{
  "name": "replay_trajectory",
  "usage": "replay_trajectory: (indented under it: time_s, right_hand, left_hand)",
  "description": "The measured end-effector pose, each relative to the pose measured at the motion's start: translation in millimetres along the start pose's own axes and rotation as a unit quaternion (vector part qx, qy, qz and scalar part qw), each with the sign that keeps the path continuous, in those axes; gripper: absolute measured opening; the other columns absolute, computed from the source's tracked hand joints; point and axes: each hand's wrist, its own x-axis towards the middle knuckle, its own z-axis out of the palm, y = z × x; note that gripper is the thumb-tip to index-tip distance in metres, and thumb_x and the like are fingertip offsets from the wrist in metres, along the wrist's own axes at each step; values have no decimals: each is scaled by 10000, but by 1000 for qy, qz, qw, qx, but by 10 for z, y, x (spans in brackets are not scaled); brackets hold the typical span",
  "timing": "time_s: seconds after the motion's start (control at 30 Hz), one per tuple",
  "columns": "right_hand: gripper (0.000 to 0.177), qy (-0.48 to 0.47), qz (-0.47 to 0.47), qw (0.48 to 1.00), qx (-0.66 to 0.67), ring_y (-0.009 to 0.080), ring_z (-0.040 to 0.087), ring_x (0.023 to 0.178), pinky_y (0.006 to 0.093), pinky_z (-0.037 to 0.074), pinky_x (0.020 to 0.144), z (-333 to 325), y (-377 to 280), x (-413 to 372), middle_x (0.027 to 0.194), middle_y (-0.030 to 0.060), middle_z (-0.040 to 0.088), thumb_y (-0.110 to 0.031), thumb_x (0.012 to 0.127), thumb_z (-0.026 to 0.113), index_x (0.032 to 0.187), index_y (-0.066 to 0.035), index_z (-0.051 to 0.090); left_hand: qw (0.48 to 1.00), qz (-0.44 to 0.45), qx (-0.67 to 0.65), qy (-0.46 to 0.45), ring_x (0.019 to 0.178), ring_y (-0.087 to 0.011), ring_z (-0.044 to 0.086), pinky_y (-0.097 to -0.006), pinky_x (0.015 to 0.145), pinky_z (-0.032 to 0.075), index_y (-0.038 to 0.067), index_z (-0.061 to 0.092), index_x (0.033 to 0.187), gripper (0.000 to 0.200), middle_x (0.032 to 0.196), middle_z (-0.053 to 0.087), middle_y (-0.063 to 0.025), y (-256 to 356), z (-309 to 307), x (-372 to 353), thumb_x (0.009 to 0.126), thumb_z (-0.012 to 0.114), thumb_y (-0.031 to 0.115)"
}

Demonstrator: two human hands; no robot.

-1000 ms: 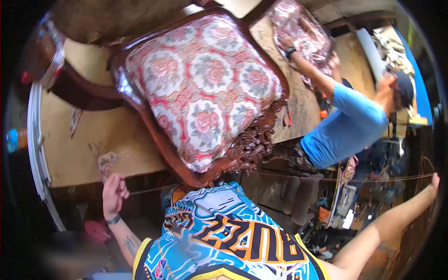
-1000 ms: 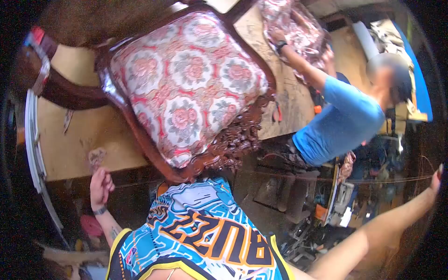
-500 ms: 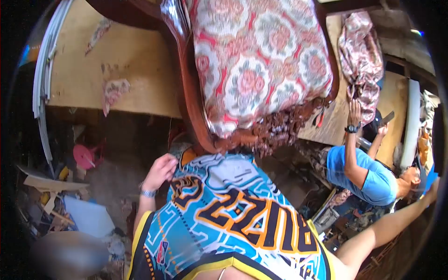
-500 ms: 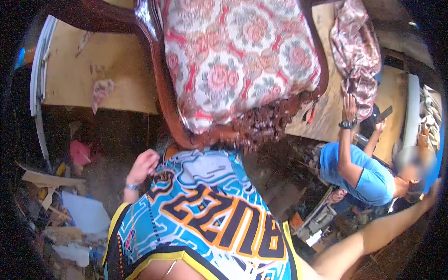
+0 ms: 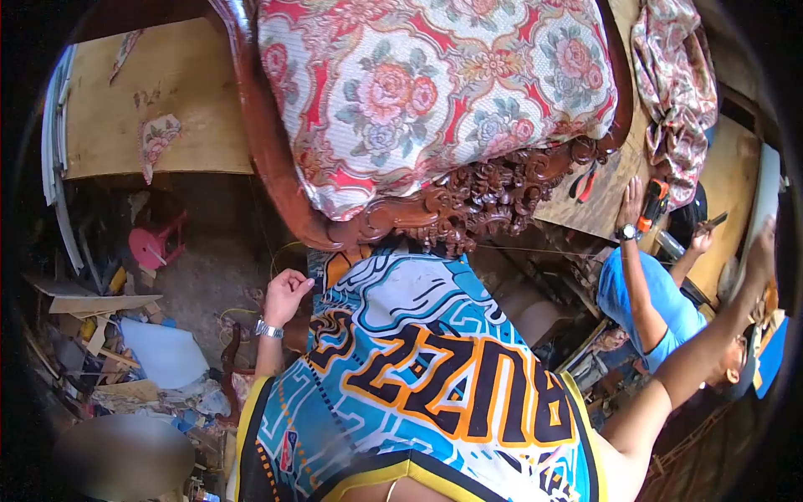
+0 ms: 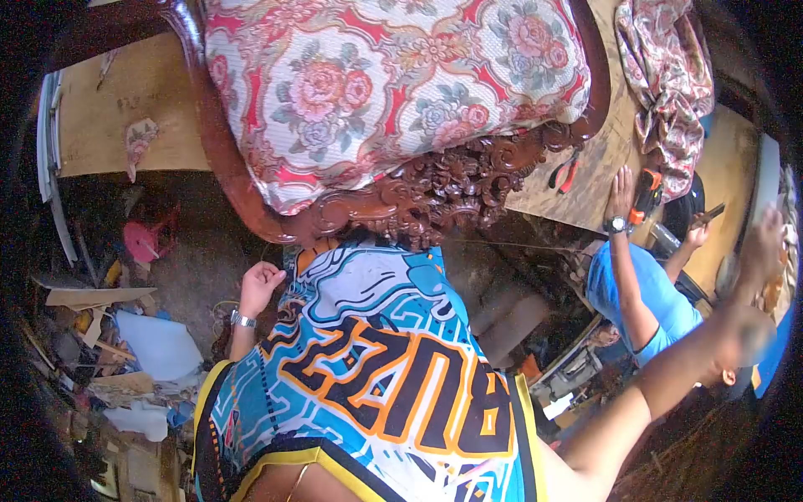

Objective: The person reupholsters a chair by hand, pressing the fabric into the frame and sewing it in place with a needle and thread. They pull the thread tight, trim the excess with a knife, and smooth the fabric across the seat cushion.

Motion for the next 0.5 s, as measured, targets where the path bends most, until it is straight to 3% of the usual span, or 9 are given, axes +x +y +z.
replay_trajectory:
  time_s: [0.03,0.07,0.1,0.2,0.33,0.4,0.47,0.5]
  right_hand:
    - [347,-7,-18,1000,-2,369,609,863,428,456,775,175,-53,-67,917,194,636,-307,975,364,1052,-52,586]
    - [449,-66,102,993,-9,432,612,950,474,459,832,353,-211,-178,1000,227,651,-418,992,343,1130,-64,583]
    - [475,-37,102,994,16,451,599,954,492,461,810,490,-212,-270,991,239,645,-478,978,347,1106,-86,581]
    - [446,-45,122,991,-17,450,607,943,507,468,792,581,-131,-511,980,232,651,-461,982,353,1083,-94,586]
    - [413,-166,71,983,-21,466,607,925,554,465,768,813,6,-994,934,256,646,-441,977,385,1046,-85,582]
    - [367,-191,130,971,-58,466,597,952,540,468,759,887,19,-1229,962,271,634,-392,982,399,1065,-85,581]
    - [387,-134,166,976,-49,445,600,976,496,479,777,923,373,-1406,1031,262,627,-381,985,395,1113,-67,582]
    - [399,-122,161,979,25,431,602,966,473,479,797,848,667,-1412,1061,247,620,-369,986,402,1142,-43,570]
  left_hand:
    - [1000,0,5,16,531,-38,362,-216,496,333,22,605,803,163,593,442,62,-106,88,54,810,736,118]
    - [999,-2,10,33,531,-43,357,-225,495,331,13,608,791,174,580,430,58,-228,172,105,800,744,121]
    - [998,-17,13,54,524,-56,362,-246,488,327,-2,616,780,188,546,401,43,-298,232,177,774,757,123]
    - [995,-4,51,82,524,-63,368,-254,485,326,3,619,801,198,556,405,36,-298,338,285,762,764,132]
    - [981,2,117,157,548,-68,388,-252,504,336,-2,608,913,255,603,440,32,-282,389,273,769,761,142]
    - [987,19,1,161,549,-71,409,-247,512,346,13,607,946,253,613,459,42,-741,427,409,796,751,156]
    - [985,14,-71,159,543,-65,416,-235,502,344,34,603,973,228,622,464,57,-897,286,417,832,726,165]
    - [984,4,-84,159,536,-57,413,-227,487,337,48,600,984,204,625,461,65,-792,125,375,855,706,166]
